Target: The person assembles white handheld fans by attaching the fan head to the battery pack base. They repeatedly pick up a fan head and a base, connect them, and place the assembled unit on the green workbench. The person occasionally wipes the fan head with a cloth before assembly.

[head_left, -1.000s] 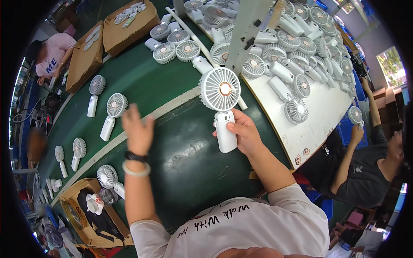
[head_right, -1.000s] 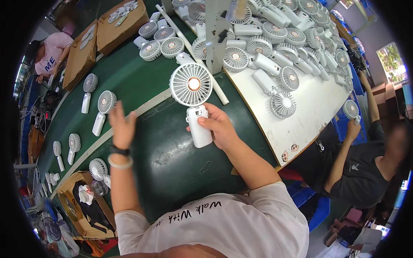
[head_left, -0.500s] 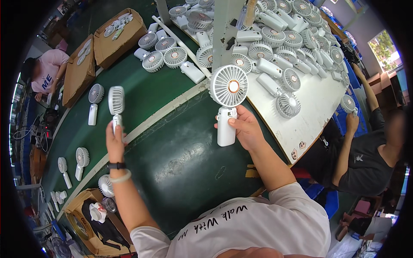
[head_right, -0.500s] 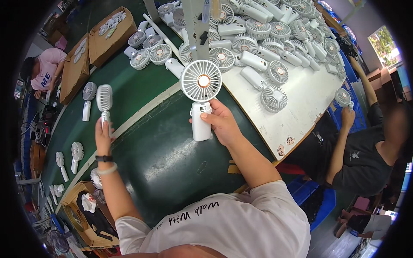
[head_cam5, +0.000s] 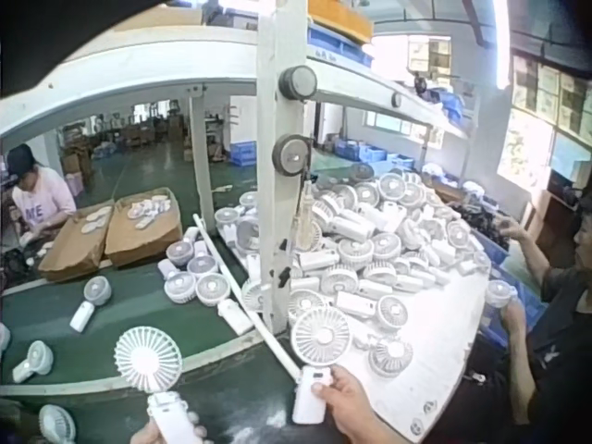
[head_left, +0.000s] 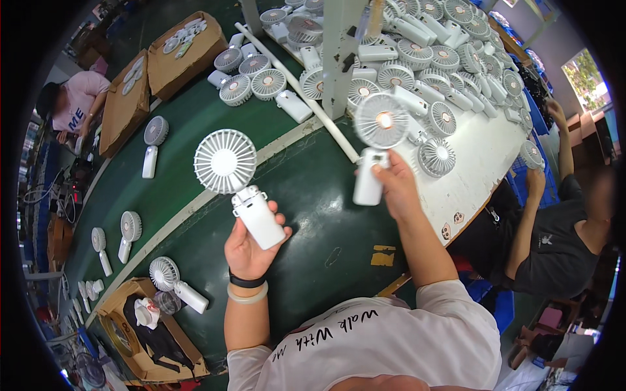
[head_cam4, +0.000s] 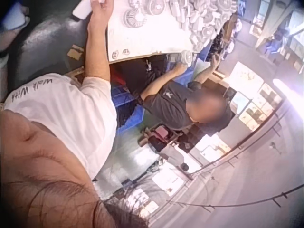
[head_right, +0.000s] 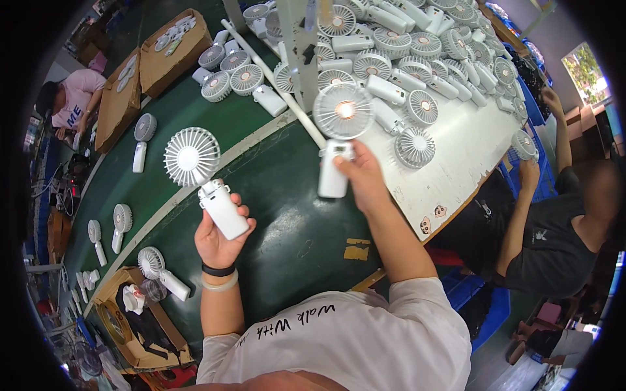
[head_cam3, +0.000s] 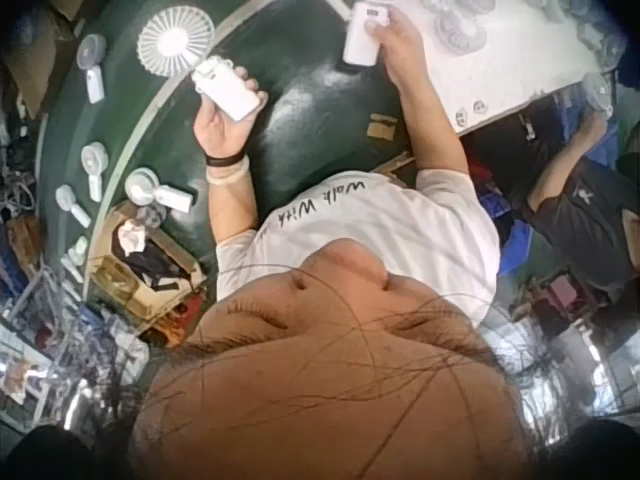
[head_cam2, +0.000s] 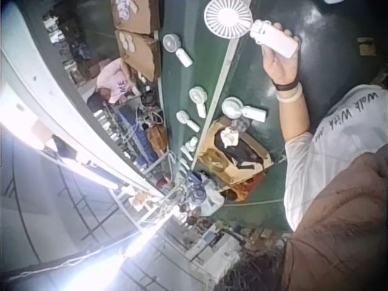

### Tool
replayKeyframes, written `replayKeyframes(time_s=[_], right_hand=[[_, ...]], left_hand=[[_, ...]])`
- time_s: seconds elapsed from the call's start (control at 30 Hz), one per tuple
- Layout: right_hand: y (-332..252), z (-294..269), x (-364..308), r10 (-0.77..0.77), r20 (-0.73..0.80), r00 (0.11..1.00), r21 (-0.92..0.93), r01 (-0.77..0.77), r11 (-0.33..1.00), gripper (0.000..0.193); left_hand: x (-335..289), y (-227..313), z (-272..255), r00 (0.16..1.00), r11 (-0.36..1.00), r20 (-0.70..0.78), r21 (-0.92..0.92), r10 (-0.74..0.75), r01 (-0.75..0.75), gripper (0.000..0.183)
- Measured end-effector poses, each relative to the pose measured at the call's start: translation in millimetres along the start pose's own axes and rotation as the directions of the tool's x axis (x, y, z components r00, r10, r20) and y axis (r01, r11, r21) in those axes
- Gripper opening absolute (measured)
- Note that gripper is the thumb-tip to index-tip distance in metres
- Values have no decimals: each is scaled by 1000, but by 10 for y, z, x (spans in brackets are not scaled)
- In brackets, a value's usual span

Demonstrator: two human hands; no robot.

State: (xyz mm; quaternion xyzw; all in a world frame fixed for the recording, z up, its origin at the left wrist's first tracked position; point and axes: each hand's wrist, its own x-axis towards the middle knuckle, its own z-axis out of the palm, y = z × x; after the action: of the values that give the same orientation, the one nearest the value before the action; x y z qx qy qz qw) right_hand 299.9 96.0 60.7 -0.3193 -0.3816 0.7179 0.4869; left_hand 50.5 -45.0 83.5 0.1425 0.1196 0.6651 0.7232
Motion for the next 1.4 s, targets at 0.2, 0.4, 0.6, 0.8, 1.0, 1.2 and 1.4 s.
replayKeyframes(time_s=[0.2, 0.4, 0.6, 0.8, 1.0, 1.2, 1.4], right_hand=[[-388, -855, 190, -143, -321, 936, 153, 200, 968, 25], [-801, -1784, 686, -228, -446, 865, 267, 372, 889, 34], [-714, -1102, 643, -252, -454, 855, 120, 338, 933, 39], [-176, 199, 462, -194, -162, 967, -82, 183, 980, 33], [537, 1064, 512, 77, 219, 973, -131, -49, 990, 26], [968, 1424, 1046, 70, 350, 934, -532, 136, 836, 28], [1102, 1684, 2017, -366, 585, 724, -705, 677, 212, 33]], left_hand=[[-27, -22, -11, 999, 999, 14, 2, 43, -43, 49], [-104, 64, -133, 998, 997, 4, 36, 69, -69, 46], [-232, 162, -382, 981, 981, -56, 78, 184, -180, 50], [-243, 272, -584, 978, 980, -60, -15, 200, -201, 48], [-268, 377, -675, 972, 969, -115, -118, 203, -217, 50], [-265, 319, -667, 832, 733, -284, 651, 476, -197, 61], [-196, 352, -666, 807, 813, -356, 529, 472, -242, 41]])
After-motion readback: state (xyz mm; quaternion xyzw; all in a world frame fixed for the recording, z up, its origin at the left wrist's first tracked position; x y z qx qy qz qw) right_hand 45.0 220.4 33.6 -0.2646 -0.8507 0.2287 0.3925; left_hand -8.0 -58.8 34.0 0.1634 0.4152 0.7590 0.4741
